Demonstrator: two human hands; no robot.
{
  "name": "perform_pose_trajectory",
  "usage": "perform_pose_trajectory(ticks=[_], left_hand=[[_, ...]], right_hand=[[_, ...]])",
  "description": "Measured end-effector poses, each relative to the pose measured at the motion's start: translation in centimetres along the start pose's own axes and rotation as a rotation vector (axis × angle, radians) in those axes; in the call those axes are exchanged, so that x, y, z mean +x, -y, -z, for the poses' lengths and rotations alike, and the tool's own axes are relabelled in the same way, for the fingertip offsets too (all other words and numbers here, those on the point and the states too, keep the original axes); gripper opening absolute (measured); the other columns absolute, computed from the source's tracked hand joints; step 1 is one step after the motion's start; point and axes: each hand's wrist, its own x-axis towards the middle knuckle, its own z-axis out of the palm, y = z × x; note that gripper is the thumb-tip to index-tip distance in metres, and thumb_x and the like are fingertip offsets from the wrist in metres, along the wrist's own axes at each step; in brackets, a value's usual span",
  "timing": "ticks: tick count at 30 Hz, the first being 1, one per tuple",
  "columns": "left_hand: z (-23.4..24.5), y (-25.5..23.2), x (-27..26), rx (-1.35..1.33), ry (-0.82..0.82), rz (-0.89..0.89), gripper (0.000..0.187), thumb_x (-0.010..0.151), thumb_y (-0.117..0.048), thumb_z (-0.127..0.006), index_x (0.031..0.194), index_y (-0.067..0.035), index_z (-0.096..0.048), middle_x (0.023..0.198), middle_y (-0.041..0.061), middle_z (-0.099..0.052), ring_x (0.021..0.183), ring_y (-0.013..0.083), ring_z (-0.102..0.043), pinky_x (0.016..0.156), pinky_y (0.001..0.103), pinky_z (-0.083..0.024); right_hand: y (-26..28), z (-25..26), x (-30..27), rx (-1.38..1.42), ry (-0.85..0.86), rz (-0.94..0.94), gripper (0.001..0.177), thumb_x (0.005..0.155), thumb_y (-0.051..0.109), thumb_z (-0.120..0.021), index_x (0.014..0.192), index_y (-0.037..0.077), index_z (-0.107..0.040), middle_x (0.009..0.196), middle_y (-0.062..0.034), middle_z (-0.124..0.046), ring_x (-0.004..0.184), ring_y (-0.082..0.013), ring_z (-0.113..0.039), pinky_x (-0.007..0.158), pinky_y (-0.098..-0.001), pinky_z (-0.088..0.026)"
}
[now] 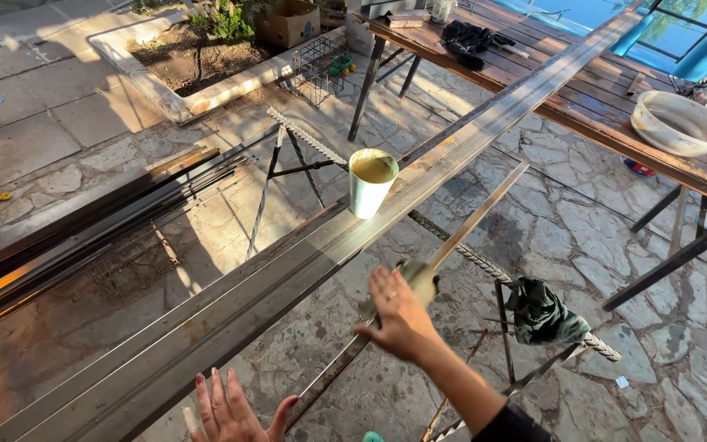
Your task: Manual sanding of a long metal beam using a sanding block to prepare the surface.
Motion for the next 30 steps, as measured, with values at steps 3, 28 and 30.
perform_pose_trajectory(ticks=[3,28,30], left_hand=[[0.2,-0.3,0.1,-0.023,-0.008,0.01,0.112,0.072,-0.094,-0.03,0.14,-0.011,-0.064,0.148,0.012,-0.066,0.149,0.0285,-0.056,0.098,0.046,-0.055],[3.0,-0.5,1.0,0.019,0.06,-0.015,0.109,0.076,-0.092,-0.03,0.148,-0.015,-0.056,0.154,0.006,-0.06,0.152,0.0226,-0.049,0.101,0.041,-0.053],[3.1,-0.5,0.9,0.01,0.056,-0.005,0.109,0.075,-0.093,-0.031,0.147,-0.016,-0.057,0.153,0.005,-0.061,0.152,0.0218,-0.049,0.103,0.04,-0.053]], right_hand=[[2.1,-1.4,-4.2,-0.004,-0.079,0.219,0.118,0.084,0.088,-0.013,0.159,-0.003,-0.009,0.167,-0.0228,-0.01,0.155,-0.0311,-0.011,0.125,-0.0433,-0.005],[6.5,-1.6,-6.7,0.076,-0.083,0.362,0.122,0.082,0.088,-0.019,0.158,-0.006,-0.011,0.167,-0.0262,-0.01,0.156,-0.0332,-0.012,0.126,-0.0443,-0.005],[4.9,-1.9,-7.3,-0.019,0.003,0.258,0.119,0.081,0.089,-0.009,0.159,-0.001,-0.001,0.168,-0.0223,0.001,0.157,-0.0318,-0.003,0.124,-0.0402,-0.002]])
